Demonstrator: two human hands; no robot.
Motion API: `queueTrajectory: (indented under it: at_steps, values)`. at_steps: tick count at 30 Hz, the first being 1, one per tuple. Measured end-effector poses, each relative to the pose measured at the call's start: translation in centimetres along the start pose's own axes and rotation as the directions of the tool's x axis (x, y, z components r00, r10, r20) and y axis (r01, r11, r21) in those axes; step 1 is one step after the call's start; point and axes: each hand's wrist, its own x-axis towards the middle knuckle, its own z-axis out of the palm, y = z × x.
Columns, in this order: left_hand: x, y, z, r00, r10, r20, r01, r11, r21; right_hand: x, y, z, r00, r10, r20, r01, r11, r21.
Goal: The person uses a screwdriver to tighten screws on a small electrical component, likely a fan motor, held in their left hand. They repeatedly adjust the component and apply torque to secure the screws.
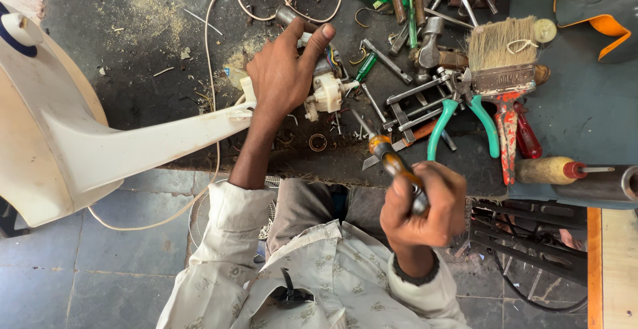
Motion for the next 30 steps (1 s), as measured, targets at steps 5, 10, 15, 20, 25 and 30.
queueTrajectory:
  at_steps: [5,10,15,20,25,30]
  values:
    - [0.1,-0.2,0.3,1.0,0.014,-0.001,-0.014,0.999,-0.048,1.2,-0.9,-3.4,0.934,0.216,0.286,-0.196,0.976,-0.098]
    - [0.0,-0.4,0.3,0.999,0.037,-0.032,-0.038,0.999,-0.023,2.0,-0.3,-4.9,0.89,0.063,0.451,-0.014,0.994,-0.11]
    - [0.1,-0.3,0.4,1.0,0.015,-0.008,-0.015,0.999,-0.028,1.5,0.1,-5.3,0.857,0.253,0.449,-0.179,0.963,-0.202]
    - [0.1,-0.3,0.3,1.0,-0.009,0.005,0.009,1.0,0.004,0.7,0.1,-5.4,0.887,0.005,0.462,0.057,0.991,-0.12]
    - [0.0,-0.2,0.2,1.0,0.021,-0.015,-0.022,0.999,-0.04,0.1,0.1,-5.0,0.885,0.175,0.43,-0.147,0.984,-0.099]
    - [0.0,0.0,0.0,1.0,0.013,-0.013,-0.013,1.0,-0.011,-0.2,0.1,-5.2,0.856,0.178,0.486,-0.098,0.978,-0.186]
